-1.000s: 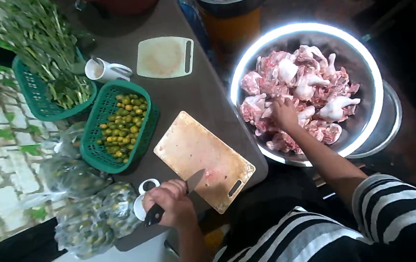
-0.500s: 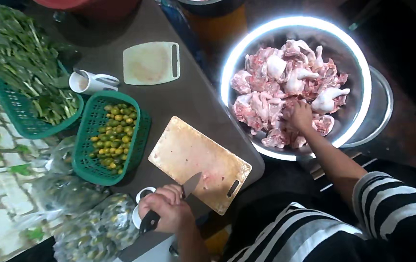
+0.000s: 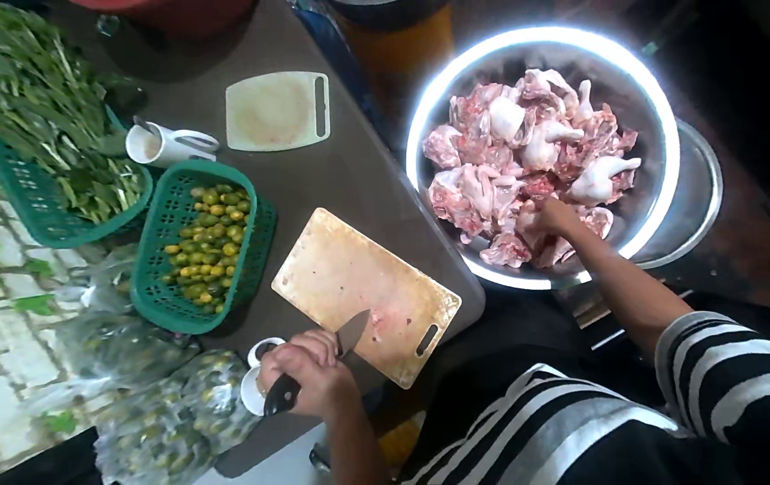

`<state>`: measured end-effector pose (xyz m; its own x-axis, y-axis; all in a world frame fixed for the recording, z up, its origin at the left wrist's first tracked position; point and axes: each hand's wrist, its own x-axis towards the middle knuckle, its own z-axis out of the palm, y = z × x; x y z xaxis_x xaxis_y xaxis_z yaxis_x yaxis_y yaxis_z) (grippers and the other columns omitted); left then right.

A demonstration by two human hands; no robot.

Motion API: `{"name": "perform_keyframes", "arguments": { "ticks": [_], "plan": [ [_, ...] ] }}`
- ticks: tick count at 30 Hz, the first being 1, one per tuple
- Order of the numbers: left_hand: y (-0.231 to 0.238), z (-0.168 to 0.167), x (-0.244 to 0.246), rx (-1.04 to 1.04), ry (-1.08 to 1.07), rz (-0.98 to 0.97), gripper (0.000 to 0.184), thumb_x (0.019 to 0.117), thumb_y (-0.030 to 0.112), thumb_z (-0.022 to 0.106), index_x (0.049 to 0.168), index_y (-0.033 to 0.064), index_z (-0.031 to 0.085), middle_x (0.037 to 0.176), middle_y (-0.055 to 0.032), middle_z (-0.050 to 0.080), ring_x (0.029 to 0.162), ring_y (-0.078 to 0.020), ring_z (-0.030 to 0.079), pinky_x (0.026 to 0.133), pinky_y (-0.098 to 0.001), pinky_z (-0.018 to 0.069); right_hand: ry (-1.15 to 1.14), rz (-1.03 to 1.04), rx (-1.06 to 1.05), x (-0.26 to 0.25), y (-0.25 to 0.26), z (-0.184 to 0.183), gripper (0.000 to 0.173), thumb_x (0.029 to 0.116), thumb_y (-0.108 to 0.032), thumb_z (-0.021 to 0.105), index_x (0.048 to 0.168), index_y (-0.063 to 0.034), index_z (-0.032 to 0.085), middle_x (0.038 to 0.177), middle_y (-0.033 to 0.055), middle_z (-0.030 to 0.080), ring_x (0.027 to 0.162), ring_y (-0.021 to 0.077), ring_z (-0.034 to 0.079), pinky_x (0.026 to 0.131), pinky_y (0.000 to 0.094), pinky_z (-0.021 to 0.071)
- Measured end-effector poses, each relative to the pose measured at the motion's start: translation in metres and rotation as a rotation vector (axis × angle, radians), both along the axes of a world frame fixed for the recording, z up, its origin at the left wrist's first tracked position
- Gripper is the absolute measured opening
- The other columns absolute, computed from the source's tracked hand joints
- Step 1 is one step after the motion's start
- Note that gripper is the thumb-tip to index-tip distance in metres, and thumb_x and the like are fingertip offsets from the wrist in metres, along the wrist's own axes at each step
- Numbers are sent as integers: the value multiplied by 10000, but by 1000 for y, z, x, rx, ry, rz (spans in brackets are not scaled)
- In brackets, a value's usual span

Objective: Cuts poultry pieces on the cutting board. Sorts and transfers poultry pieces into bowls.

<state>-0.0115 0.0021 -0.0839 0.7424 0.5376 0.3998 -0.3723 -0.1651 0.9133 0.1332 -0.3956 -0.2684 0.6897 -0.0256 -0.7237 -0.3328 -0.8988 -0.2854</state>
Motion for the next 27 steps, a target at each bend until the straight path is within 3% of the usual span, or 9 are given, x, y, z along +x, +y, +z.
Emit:
{"name": "perform_keyframes", "arguments": {
  "ticks": [2,5,10,16,17,19,22,25,27],
  "plan": [
    [1,0,1,-2,-1,0,311,1105,290,446,808,217,496,520,126,435,439,-28,463,467,-195,449,-54,-36,135,-18,-12,-10,587,754,-257,921,1207,25,674,1278,294,616,1187,484,595,979,711,460],
    [1,1,2,-9,7,-15,306,1106,302,443,818,218,506,529,130,439,446,-26,467,471,-194,450,-134,-82,274,-40,-14,11,510,771,-111,895,1187,65,657,1279,307,601,1203,484,575,1023,661,450],
    [-4,3,7,20,46,-55,298,1109,284,427,824,224,486,525,143,419,448,-12,456,473,-183,441,-357,-192,425,-49,-8,23,469,822,-87,848,1213,61,637,1300,296,585,1181,440,598,1019,604,483],
    [-10,3,5,63,64,-74,287,1108,292,432,832,228,476,539,147,401,459,-7,441,487,-179,431,-570,-610,797,-20,-7,24,593,949,-38,655,1504,-58,445,1520,210,460,1246,272,606,995,424,553],
    [-10,3,5,68,59,-75,287,1109,285,425,832,225,473,537,145,401,458,-9,440,487,-181,431,-555,-637,756,-15,-11,23,612,971,-54,641,1534,-68,404,1550,212,420,1292,285,572,1022,429,537],
    [-11,3,4,69,56,-75,285,1111,282,416,838,224,473,539,146,411,459,-8,447,487,-180,437,-512,-620,517,-8,-18,19,554,988,-53,622,1508,-3,438,1507,276,459,1361,378,506,1096,502,468],
    [-12,4,5,70,54,-54,297,1115,244,383,832,218,471,538,145,422,460,-9,461,493,-180,447,-227,-439,160,-16,-15,19,480,993,-169,638,1417,34,541,1406,354,520,1296,533,520,1043,706,422],
    [-14,2,5,76,37,-54,296,1114,210,359,840,204,470,538,141,423,458,-12,462,490,-181,449,-79,-142,-2,-40,7,2,519,954,-300,696,1378,-13,606,1382,355,546,1343,565,448,1080,738,350],
    [-15,3,6,87,41,-59,283,1117,229,365,857,209,474,548,148,424,466,-5,461,495,-174,448,-79,-39,-26,-50,21,-8,586,963,-310,677,1455,-24,534,1435,376,488,1411,578,353,1157,744,216]
  ]
}}
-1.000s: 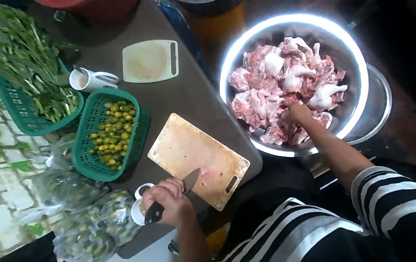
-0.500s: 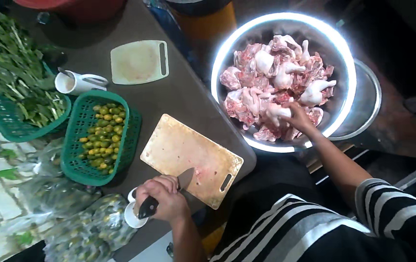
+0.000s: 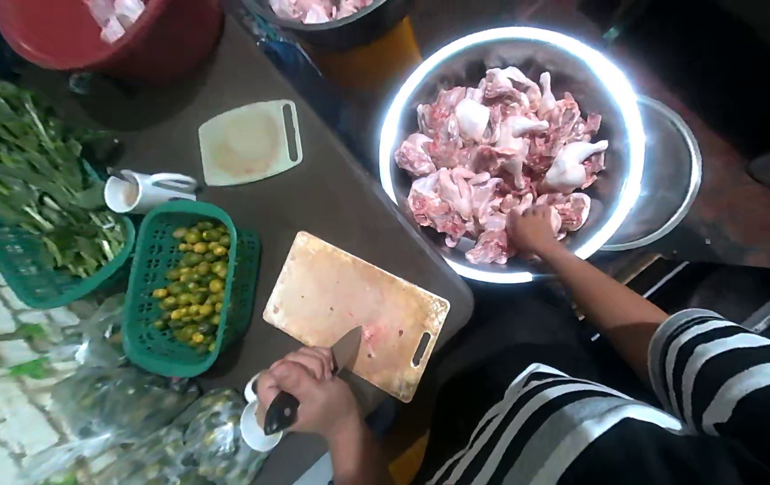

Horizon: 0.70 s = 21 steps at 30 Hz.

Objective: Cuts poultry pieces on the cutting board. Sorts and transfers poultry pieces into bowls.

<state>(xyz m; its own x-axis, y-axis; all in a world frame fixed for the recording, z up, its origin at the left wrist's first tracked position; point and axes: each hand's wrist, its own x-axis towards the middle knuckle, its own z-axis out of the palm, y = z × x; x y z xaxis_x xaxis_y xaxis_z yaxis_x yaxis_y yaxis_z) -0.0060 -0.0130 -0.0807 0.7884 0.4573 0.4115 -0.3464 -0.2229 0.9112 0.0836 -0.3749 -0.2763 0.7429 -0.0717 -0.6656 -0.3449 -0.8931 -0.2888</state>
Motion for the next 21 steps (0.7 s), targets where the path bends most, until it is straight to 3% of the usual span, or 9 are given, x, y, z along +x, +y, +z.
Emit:
{"name": "perform_keyframes", "arguments": {
  "ticks": [2,4,8,10,13,15,17,19,21],
  "plan": [
    [-4,3,4,-1,14,-4,288,1111,206,350,853,209,478,540,149,423,457,-7,460,492,-178,449,43,13,20,6,3,1,580,949,-310,689,1450,-51,554,1425,361,506,1402,557,382,1143,755,226],
    [-10,8,7,10,61,-20,304,1110,204,340,836,224,469,536,158,418,448,0,452,477,-172,439,73,-11,91,16,-5,12,465,983,-313,652,1368,-54,629,1351,310,597,1337,517,489,1096,743,321],
    [-18,9,4,197,114,-93,268,1101,286,455,840,270,513,620,199,474,529,64,496,504,-127,441,-194,-222,388,9,-30,32,374,1072,-231,529,1414,-98,601,1322,187,668,1244,382,627,1080,621,449],
    [-16,2,-1,388,101,-165,249,1093,276,494,867,199,565,695,167,511,619,99,529,582,-102,461,-383,-383,371,-6,-38,50,357,1062,-160,519,1397,-85,617,1336,189,658,1244,373,626,1081,601,460],
    [-21,-12,-2,664,89,-229,384,1084,268,504,794,20,548,664,5,506,612,48,533,607,-102,462,-470,-571,263,-29,-52,67,343,1060,-147,509,1366,-41,624,1311,240,645,1200,414,631,1042,604,477],
    [-25,-25,-2,868,109,-244,450,1054,268,529,717,-27,570,603,-84,536,554,-84,562,561,-205,492,-406,-583,243,-48,-61,70,363,1058,-162,524,1400,-71,605,1323,235,633,1193,411,630,1036,600,480],
    [-28,-39,-1,1022,135,-252,460,1011,297,567,680,-17,621,602,-117,596,555,-212,626,548,-347,526,-353,-557,261,-67,-64,68,377,1050,-146,532,1417,-82,590,1302,226,645,1172,392,643,1033,583,485],
    [-29,-49,-2,1094,218,-303,429,992,333,600,745,-11,672,690,-144,655,658,-307,680,628,-468,551,-326,-544,277,-84,-63,69,372,1051,-136,529,1414,-82,593,1301,196,660,1189,343,649,1060,536,484],
    [-27,-52,-7,1116,380,-408,312,941,271,681,868,-32,702,819,-204,664,805,-404,680,763,-594,520,-312,-554,294,-99,-55,72,367,1055,-139,523,1409,-70,594,1315,183,661,1193,314,654,1067,495,488]
  ]
}}
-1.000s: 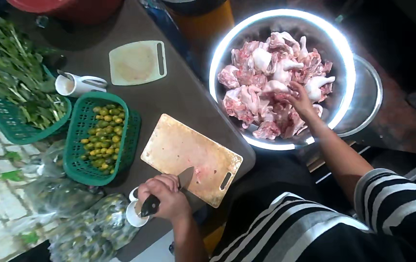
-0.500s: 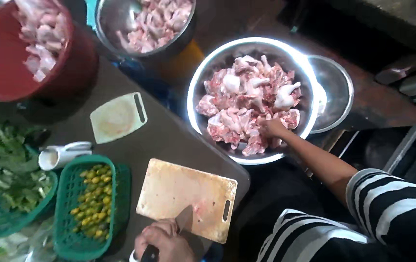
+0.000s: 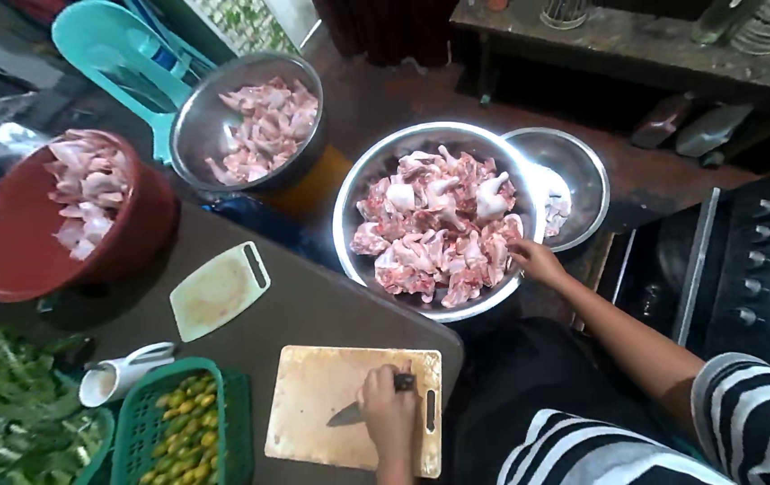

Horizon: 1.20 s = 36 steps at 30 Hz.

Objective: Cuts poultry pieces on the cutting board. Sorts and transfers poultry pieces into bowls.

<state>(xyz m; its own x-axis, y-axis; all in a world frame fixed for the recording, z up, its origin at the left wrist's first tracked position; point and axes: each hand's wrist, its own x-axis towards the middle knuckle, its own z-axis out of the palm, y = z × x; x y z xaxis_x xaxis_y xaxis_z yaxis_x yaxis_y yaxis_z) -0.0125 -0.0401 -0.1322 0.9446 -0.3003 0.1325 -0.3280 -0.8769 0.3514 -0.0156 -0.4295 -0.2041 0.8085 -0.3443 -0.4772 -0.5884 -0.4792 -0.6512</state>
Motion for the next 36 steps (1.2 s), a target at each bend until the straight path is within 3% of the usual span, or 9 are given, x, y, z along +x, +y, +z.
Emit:
{"name": "perform_keyframes", "arguments": {
  "ticks": [2,6,11,15,22,25,29,36],
  "plan": [
    [1,1,-4,50,157,12,223,843,122,787,968,-45,709,933,-261,663,925,-472,661,872,-666,475,-8,1,33,-11,10,0,363,1062,-141,514,1403,-45,590,1329,201,647,1174,318,661,1049,476,500],
    [0,-2,-12,123,313,59,287,770,20,815,1042,10,723,1029,-234,688,1032,-440,656,991,-637,440,-32,42,60,-27,22,3,356,1062,-141,515,1389,-26,598,1327,201,648,1145,303,673,1026,453,518],
    [5,-4,-18,171,424,100,313,843,29,754,1154,57,729,1192,-183,700,1194,-398,631,1147,-669,300,-57,46,49,-39,27,15,330,1064,-120,528,1363,-8,613,1328,204,653,1153,302,676,1022,443,524],
    [10,-10,-23,208,454,103,315,890,75,734,1204,102,728,1285,-138,680,1262,-366,602,1169,-683,250,-67,66,41,-46,18,19,320,1068,-112,525,1355,-7,620,1292,229,661,1136,329,676,1026,458,516],
    [2,-6,-28,265,465,153,395,893,71,736,1280,146,707,1326,-94,675,1323,-321,575,1199,-703,150,-133,52,63,-41,-15,19,314,1072,-104,520,1349,3,622,1297,240,655,1137,330,675,1020,457,519],
    [-12,2,-29,269,460,211,435,890,62,721,1313,155,683,1349,-94,664,1341,-322,563,1193,-709,168,-175,10,96,-35,-44,17,309,1065,-85,526,1335,33,617,1270,265,656,1081,345,685,972,475,535],
    [-53,20,-30,190,463,318,454,899,77,727,1345,134,663,1391,-134,632,1364,-367,534,1178,-720,204,-219,-78,167,-22,-95,20,317,1072,-107,518,1337,45,603,1230,264,657,1008,326,693,895,468,565],
    [-149,39,-24,166,595,314,416,987,217,667,1392,129,630,1466,-125,576,1443,-329,454,1205,-720,105,-203,-342,303,-7,-166,16,325,1096,-125,467,1346,52,577,1247,269,631,993,306,659,856,450,535]
  ]
}}
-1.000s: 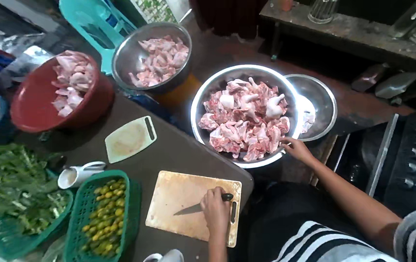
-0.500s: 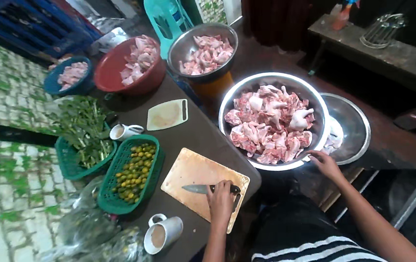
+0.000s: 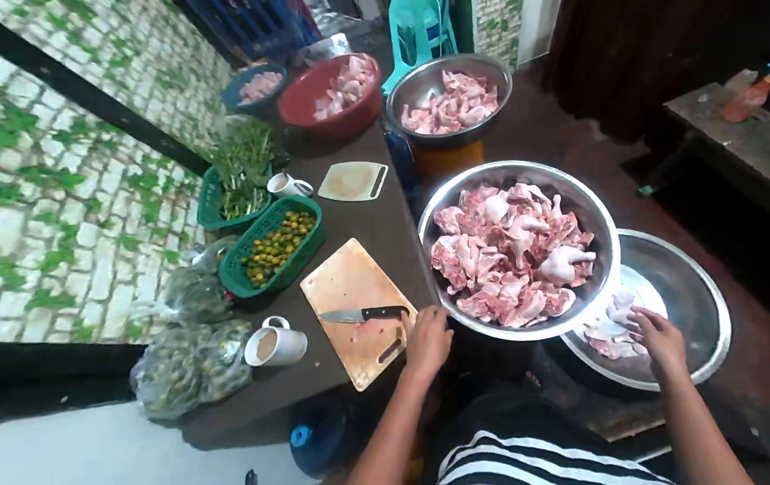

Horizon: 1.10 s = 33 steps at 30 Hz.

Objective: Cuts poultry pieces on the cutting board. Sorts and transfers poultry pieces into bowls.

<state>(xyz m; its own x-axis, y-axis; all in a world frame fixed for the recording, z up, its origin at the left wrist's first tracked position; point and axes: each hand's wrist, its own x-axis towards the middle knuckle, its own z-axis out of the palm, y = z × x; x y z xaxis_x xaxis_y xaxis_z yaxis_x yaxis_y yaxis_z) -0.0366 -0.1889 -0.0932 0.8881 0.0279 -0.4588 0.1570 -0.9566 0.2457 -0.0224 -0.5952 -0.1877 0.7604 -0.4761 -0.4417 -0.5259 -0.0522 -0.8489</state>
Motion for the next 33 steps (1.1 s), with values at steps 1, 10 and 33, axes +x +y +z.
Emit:
{"name": "perform_keyframes", "arguments": {
  "ticks": [1,10,33],
  "plan": [
    [-10,1,-1,0,13,10,409,997,238,657,1391,136,629,1472,-118,569,1447,-323,447,1204,-720,104,6,-3,14,2,-6,0,324,1097,-130,467,1345,48,578,1247,263,631,993,300,661,856,444,537],
    [24,-37,-14,149,-250,427,523,967,339,687,1422,96,601,1568,-300,392,1402,-541,411,1093,-772,286,27,-86,125,-10,-38,-14,328,1099,-129,462,1359,43,564,1233,245,627,947,257,651,824,403,538],
    [16,-60,83,86,-357,103,486,996,293,636,1338,-50,600,1537,-374,377,1400,-600,371,1088,-773,272,432,-431,180,-104,-78,-48,377,1108,-212,467,1404,8,543,1330,252,597,1054,299,658,909,433,540]
  ]
}}
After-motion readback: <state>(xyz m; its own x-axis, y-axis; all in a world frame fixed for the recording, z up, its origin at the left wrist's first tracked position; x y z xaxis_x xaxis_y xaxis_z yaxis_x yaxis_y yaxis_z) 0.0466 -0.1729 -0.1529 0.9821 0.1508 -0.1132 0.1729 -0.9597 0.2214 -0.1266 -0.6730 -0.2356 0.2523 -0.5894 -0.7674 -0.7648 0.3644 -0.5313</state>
